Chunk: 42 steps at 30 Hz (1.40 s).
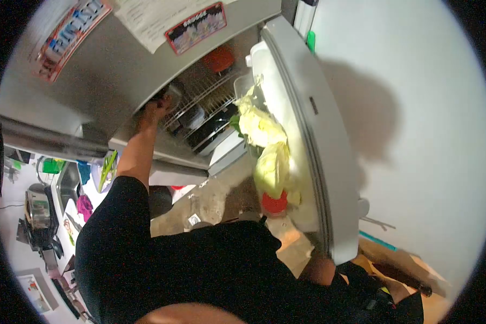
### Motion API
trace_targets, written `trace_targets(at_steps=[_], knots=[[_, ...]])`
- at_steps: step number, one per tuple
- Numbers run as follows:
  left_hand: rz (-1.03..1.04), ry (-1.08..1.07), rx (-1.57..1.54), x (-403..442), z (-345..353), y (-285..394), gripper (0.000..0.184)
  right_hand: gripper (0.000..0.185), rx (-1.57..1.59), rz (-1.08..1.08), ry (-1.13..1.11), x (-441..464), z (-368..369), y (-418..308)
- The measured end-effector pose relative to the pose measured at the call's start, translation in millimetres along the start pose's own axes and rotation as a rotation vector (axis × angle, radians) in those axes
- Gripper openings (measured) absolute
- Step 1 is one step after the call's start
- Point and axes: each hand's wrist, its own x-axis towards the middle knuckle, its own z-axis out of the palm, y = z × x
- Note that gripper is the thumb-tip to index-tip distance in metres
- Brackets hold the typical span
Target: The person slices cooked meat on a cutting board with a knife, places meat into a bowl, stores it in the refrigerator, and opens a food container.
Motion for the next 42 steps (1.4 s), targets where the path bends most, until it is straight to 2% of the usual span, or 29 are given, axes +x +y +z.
trace_targets(at_steps=[2,3,6,11,16,22,33,37,42], knots=[[0.050,-0.070,0.011,12,13,-8,0.035,0.031,-0.017,0.018,-0.002,-3,-4,5],[0.241,-0.109,0.172,-15,37,-40,0.033,0.031,-0.025,0.025,-0.002,-4,-5,7],[0.490,-0.127,0.390,-10,84,-106,0.032,0.031,-0.049,0.043,-0.006,-5,-6,8],[0.514,0.037,0.539,75,187,-178,0.038,0.032,-0.061,0.065,0.000,-7,-4,13],[0.510,0.135,0.577,122,209,-220,0.045,0.032,-0.088,0.086,0.013,-7,-5,17],[0.519,0.191,0.676,132,209,-218,0.053,0.033,-0.112,0.107,0.015,-4,-3,22],[0.511,0.290,0.918,135,186,-155,0.070,0.034,-0.100,0.096,0.030,2,12,28],[0.514,0.374,1.280,108,169,-130,0.076,0.034,-0.099,0.067,0.012,1,15,30],[0.489,0.455,2.006,41,128,-140,0.084,0.035,-0.100,0.005,-0.051,-1,21,32]])
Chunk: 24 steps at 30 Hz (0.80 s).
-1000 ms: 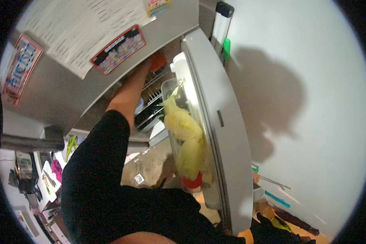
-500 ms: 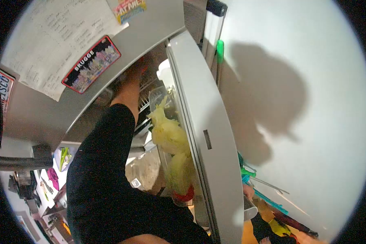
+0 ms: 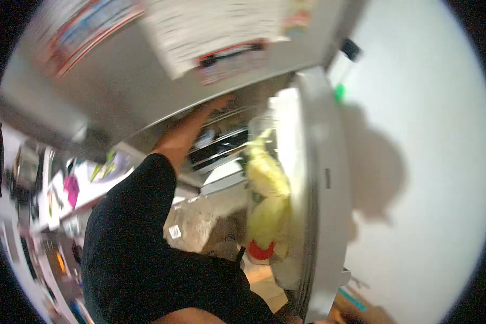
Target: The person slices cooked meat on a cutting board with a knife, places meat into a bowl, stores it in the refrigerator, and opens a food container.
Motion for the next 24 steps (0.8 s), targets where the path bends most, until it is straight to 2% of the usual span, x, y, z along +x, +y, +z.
trace_targets(at_steps=[3,7,8,12,16,19,20,21,22,23,24], knots=[[0.011,-0.078,0.168,-77,-8,-7,0.088,0.035,0.000,-0.062,-0.067,0,7,-1],[0.034,-0.109,0.163,-201,-52,-45,0.095,0.035,0.028,-0.151,-0.151,-7,22,-8],[0.093,0.030,0.145,-245,-69,-58,0.095,0.035,0.033,-0.172,-0.172,-12,26,-11],[0.255,-0.066,0.053,-348,-118,-152,0.102,0.036,0.064,-0.286,-0.259,-47,48,-26],[0.254,-0.110,0.015,-431,-180,-253,0.100,0.036,0.090,-0.430,-0.372,-106,75,-51],[0.267,-0.027,0.166,-482,-233,-327,0.098,0.037,0.370,-0.604,-0.611,-151,119,-61],[0.261,0.008,0.184,-495,-248,-351,0.096,0.039,0.052,-0.564,-0.437,-208,130,-93],[0.229,0.033,0.185,-508,-263,-374,0.095,0.038,-0.010,-0.632,-0.498,-283,125,-140],[0.202,0.057,0.186,-519,-280,-395,0.094,0.035,0.074,-0.524,-0.562,-293,153,-134],[0.152,0.099,0.188,-529,-295,-415,0.093,0.034,0.133,-0.622,-0.565,-297,184,-126],[0.107,0.141,0.191,-537,-308,-436,0.092,0.037,-0.004,-0.694,-0.558,-315,204,-131]])
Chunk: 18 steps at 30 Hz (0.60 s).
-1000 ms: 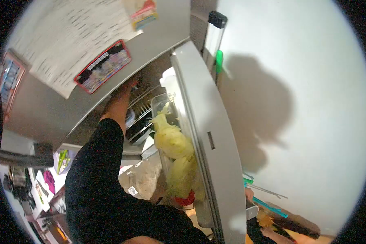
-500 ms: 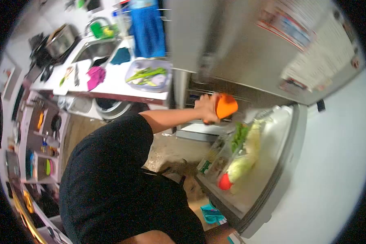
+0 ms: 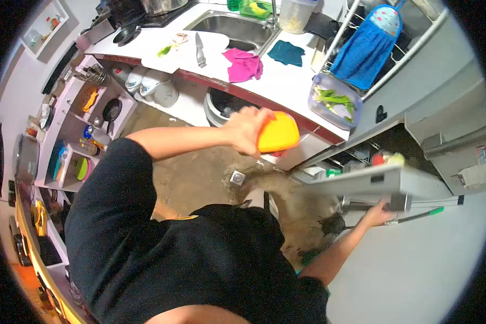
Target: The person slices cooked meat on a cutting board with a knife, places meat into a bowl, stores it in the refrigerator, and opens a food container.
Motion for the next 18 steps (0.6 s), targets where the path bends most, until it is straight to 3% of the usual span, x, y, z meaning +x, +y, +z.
trace_targets(at_steps=[5,7,10,12,14,15,16,17,18], knots=[[-0.150,0.207,0.010,-20,-47,-114,0.085,0.046,0.028,-0.015,0.024,27,115,-37],[-0.194,0.264,0.033,-22,-72,-151,0.081,0.050,0.025,0.053,0.034,27,132,-44],[-0.228,0.309,0.024,-18,-110,-198,0.079,0.046,-0.226,0.141,0.099,13,130,-36],[-0.208,0.340,0.003,-12,-135,-225,0.078,0.057,-0.644,-0.208,0.106,-31,134,-45],[-0.187,0.375,0.025,-3,-156,-248,0.079,0.059,-0.403,-0.532,0.109,-119,164,-128],[-0.174,0.358,0.026,4,-166,-260,0.079,0.049,-0.144,-0.434,0.028,-163,198,-178],[-0.120,0.405,0.023,10,-175,-271,0.078,0.034,-0.016,-0.391,-0.181,-197,233,-193],[-0.065,0.450,0.015,19,-182,-279,0.078,0.033,0.175,-0.358,-0.485,-225,256,-241],[-0.050,0.427,0.005,27,-190,-283,0.078,0.032,0.167,-0.703,-0.479,-250,302,-254]])
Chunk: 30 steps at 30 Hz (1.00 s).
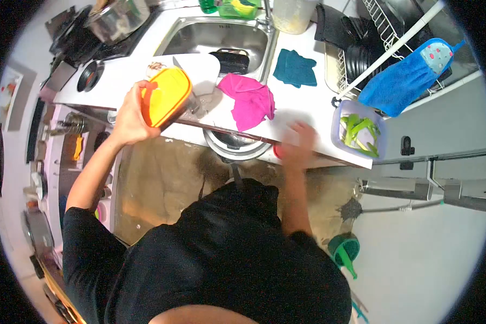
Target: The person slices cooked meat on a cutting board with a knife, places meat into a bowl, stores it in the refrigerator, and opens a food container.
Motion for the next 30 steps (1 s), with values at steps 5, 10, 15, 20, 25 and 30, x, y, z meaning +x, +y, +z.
trace_targets(at_steps=[5,10,15,20,25,30], knots=[[0.055,-0.069,-0.003,59,4,-16,0.075,0.041,-0.212,-0.014,-0.395,63,103,-84],[0.264,-0.140,-0.086,105,33,-16,0.075,0.031,-0.238,-0.046,-0.530,39,110,-19],[0.361,-0.248,-0.198,124,77,5,0.074,0.029,-0.495,0.145,-0.251,34,26,61],[0.443,-0.367,-0.191,125,122,23,0.078,0.023,-0.117,0.227,-0.040,79,10,-6],[0.449,-0.438,-0.165,115,146,32,0.084,0.019,0.008,0.293,-0.129,95,46,-34],[0.447,-0.161,-0.187,102,135,30,0.099,0.024,-0.163,0.315,-0.291,100,88,-14]])
